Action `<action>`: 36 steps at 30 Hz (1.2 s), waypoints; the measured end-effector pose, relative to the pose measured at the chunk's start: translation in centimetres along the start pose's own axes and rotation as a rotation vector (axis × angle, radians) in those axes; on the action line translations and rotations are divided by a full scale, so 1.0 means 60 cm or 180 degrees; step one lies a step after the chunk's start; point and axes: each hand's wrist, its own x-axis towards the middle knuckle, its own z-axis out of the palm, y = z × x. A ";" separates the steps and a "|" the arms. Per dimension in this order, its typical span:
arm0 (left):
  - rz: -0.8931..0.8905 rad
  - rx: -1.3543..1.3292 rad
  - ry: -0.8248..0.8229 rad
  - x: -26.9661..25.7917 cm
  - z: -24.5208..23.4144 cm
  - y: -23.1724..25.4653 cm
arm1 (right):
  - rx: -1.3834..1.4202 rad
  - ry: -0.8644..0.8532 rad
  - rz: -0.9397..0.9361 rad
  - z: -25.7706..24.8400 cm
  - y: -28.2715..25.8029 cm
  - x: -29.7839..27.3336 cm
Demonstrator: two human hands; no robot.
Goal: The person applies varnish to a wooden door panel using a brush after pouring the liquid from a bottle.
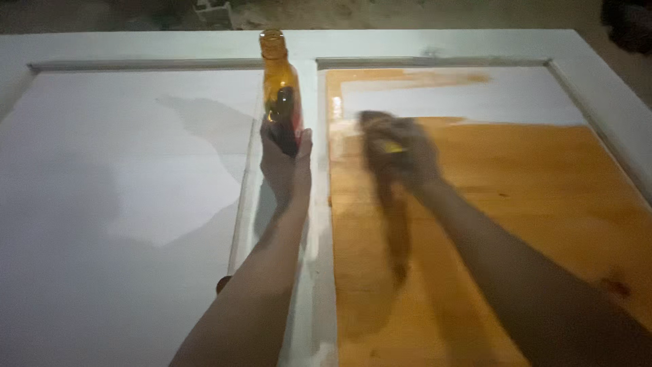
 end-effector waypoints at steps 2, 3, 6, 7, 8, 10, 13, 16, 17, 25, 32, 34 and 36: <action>-0.0219 0.0010 -0.0061 -0.001 -0.002 0.003 | 0.0513 0.0327 -0.0916 -0.079 0.061 -0.004; -0.0214 -0.0013 -0.0069 0.000 -0.001 0.005 | 0.0310 0.0322 -0.0679 -0.118 0.086 -0.017; -0.0091 -0.0089 -0.0147 -0.001 -0.004 0.008 | 0.0367 0.0096 0.0780 -0.207 0.145 -0.049; -0.0219 -0.0050 -0.0162 -0.003 -0.004 0.009 | 0.0363 0.0085 0.0776 -0.215 0.159 -0.049; -0.0339 -0.0025 -0.0174 -0.003 -0.001 0.012 | 0.0218 0.0166 0.1322 -0.228 0.174 -0.044; -0.0252 -0.0181 -0.0071 -0.008 0.000 0.015 | 0.0057 0.0248 0.1849 -0.227 0.198 -0.037; -0.0168 -0.0191 0.0021 -0.010 0.004 0.012 | -0.2115 0.0463 0.0867 -0.152 0.197 -0.028; -0.0062 -0.0105 0.0036 -0.008 0.005 0.000 | -0.1572 0.0463 0.0534 -0.045 0.114 -0.016; 0.0056 -0.0168 0.0067 -0.006 0.007 -0.003 | -0.1354 0.0579 0.0314 -0.014 0.072 -0.014; -0.0032 -0.0146 0.0009 -0.006 -0.002 -0.003 | -0.0214 -0.0338 -0.0205 0.054 -0.142 0.010; 0.0085 -0.0016 -0.0048 -0.003 0.003 -0.008 | 0.0280 0.0259 -0.0218 -0.097 0.108 -0.031; -0.0099 -0.0169 -0.0032 -0.007 0.003 -0.002 | 0.0795 -0.0201 0.0678 -0.128 0.141 -0.035; -0.0264 -0.0322 -0.0003 -0.007 0.004 0.003 | -0.1294 0.0257 0.1011 -0.135 0.151 -0.008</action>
